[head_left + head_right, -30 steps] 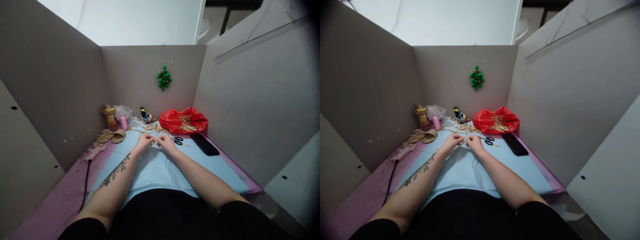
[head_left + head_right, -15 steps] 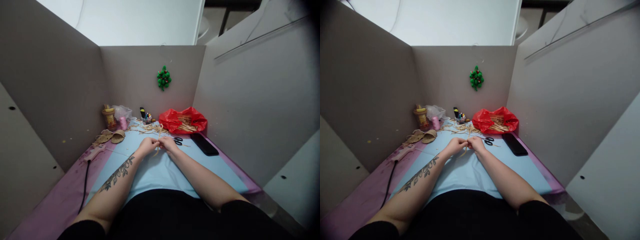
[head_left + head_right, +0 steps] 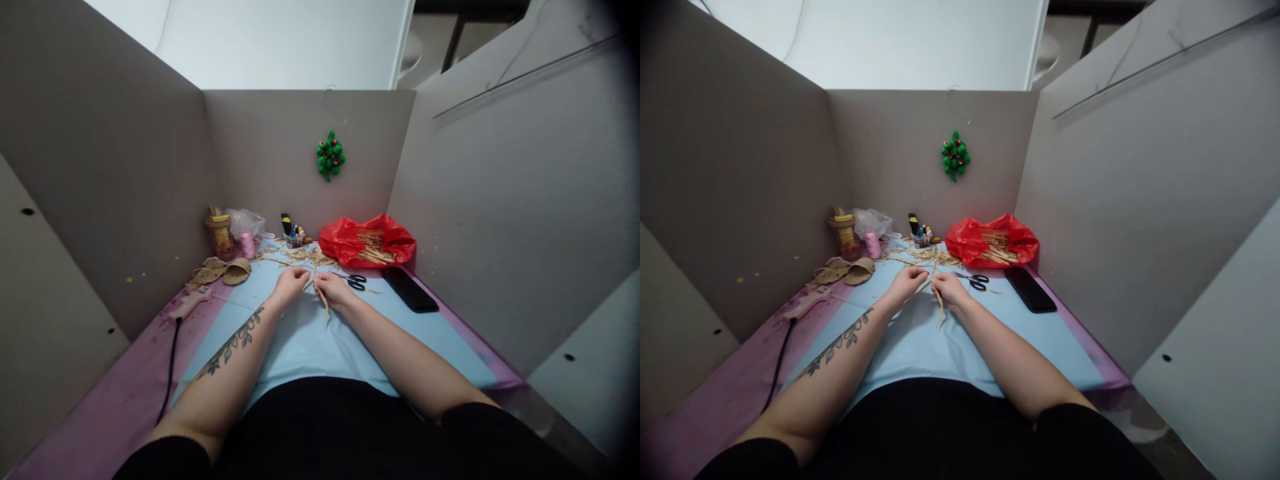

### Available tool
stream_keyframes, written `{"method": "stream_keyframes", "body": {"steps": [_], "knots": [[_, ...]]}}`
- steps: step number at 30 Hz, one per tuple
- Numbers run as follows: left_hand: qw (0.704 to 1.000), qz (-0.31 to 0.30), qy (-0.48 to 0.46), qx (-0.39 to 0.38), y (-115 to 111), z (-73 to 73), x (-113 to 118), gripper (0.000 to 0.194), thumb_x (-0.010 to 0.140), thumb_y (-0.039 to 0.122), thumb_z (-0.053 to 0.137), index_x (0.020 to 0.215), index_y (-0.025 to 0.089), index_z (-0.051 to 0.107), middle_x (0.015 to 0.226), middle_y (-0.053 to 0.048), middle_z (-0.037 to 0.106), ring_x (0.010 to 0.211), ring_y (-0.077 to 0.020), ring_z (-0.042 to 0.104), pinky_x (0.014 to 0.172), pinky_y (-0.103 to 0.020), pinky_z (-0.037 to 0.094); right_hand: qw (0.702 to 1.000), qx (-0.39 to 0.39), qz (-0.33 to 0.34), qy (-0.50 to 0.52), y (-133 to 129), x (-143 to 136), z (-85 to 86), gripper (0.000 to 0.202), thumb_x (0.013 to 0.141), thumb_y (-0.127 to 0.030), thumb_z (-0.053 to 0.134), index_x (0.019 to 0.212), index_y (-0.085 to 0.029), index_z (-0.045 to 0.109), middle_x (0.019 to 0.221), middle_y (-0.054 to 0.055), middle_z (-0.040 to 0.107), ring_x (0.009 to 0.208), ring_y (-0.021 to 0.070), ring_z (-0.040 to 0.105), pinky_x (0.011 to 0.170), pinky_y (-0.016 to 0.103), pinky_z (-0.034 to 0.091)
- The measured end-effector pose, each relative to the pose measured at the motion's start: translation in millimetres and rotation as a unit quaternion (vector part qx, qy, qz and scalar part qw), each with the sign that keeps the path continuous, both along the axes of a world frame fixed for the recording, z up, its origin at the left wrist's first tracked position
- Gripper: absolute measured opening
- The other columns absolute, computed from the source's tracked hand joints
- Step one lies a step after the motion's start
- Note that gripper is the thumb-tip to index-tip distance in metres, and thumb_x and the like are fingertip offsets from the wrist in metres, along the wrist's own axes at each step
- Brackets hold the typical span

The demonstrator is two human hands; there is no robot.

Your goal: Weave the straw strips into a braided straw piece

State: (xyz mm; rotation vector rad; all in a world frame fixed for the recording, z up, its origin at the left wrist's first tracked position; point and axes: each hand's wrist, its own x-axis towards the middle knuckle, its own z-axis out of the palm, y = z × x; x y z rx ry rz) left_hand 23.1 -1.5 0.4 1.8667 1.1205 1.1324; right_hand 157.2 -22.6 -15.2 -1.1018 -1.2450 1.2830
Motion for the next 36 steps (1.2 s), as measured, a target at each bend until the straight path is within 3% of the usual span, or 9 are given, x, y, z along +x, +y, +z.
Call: {"method": "stream_keyframes", "body": {"steps": [4,10,16,22,27,30,36], "knots": [[0.993,-0.078,0.008,-0.082,-2.2,-6.8,0.6,0.026,0.067,0.035,0.057,0.070,0.011,0.065,0.055,-0.001,0.057,0.050,-0.0091,0.047,0.048,-0.019,0.033,0.995,0.058,-0.030,-0.075,-4.4,-0.9,4.5,0.006,0.057,-0.018,0.051,0.052,-0.017,0.049,0.042,-0.005,0.046,0.041,0.0077,0.036,0.042,0.021,0.026],[0.994,-0.055,0.031,-0.095,-4.4,-2.9,-2.5,0.022,0.063,0.033,0.060,0.062,0.011,0.062,0.045,0.002,0.050,0.043,-0.0075,0.041,0.044,-0.019,0.029,0.979,0.096,-0.055,-0.171,-9.5,0.2,13.0,0.005,0.061,-0.018,0.051,0.056,-0.017,0.051,0.047,-0.004,0.049,0.045,0.0091,0.041,0.046,0.021,0.029],[0.994,-0.022,0.058,-0.090,-8.5,4.2,-2.4,0.019,0.066,0.032,0.057,0.061,0.014,0.058,0.043,0.004,0.048,0.040,-0.0076,0.039,0.044,-0.020,0.027,0.961,0.142,-0.073,-0.227,-4.1,4.7,10.5,0.005,0.064,-0.020,0.052,0.059,-0.017,0.050,0.051,-0.003,0.051,0.048,0.0093,0.045,0.050,0.022,0.033],[0.995,-0.049,0.065,-0.063,-7.8,2.4,-0.1,0.021,0.072,0.032,0.047,0.060,0.015,0.052,0.054,0.003,0.051,0.050,-0.0091,0.043,0.050,-0.020,0.031,0.974,0.125,-0.047,-0.182,-0.3,8.2,7.4,0.007,0.066,-0.022,0.052,0.062,-0.017,0.050,0.049,-0.004,0.051,0.044,0.0083,0.044,0.044,0.020,0.031],[0.994,-0.017,0.107,-0.031,-3.0,-0.8,-0.7,0.025,0.077,0.034,0.042,0.061,0.016,0.050,0.054,0.002,0.051,0.052,-0.0110,0.044,0.051,-0.022,0.031,0.992,0.079,-0.009,-0.099,2.3,12.4,8.5,0.008,0.064,-0.022,0.057,0.065,-0.015,0.055,0.047,-0.004,0.050,0.042,0.0071,0.042,0.043,0.020,0.033],[0.992,-0.010,0.123,-0.018,-2.4,0.7,-2.1,0.026,0.078,0.033,0.041,0.061,0.016,0.050,0.055,0.001,0.052,0.053,-0.0116,0.046,0.052,-0.023,0.032,0.997,0.033,-0.022,-0.071,5.0,18.8,10.2,0.012,0.059,-0.018,0.062,0.070,-0.014,0.058,0.051,-0.002,0.056,0.044,0.0078,0.047,0.043,0.019,0.037],[0.988,0.042,0.151,0.011,-1.2,0.1,-1.5,0.021,0.079,0.028,0.041,0.064,0.016,0.051,0.058,-0.001,0.058,0.054,-0.0116,0.048,0.054,-0.023,0.034,0.999,-0.014,-0.015,-0.037,-1.1,20.7,17.6,0.011,0.057,-0.021,0.067,0.060,-0.013,0.059,0.052,0.002,0.059,0.044,0.0075,0.049,0.042,0.018,0.037]]}}
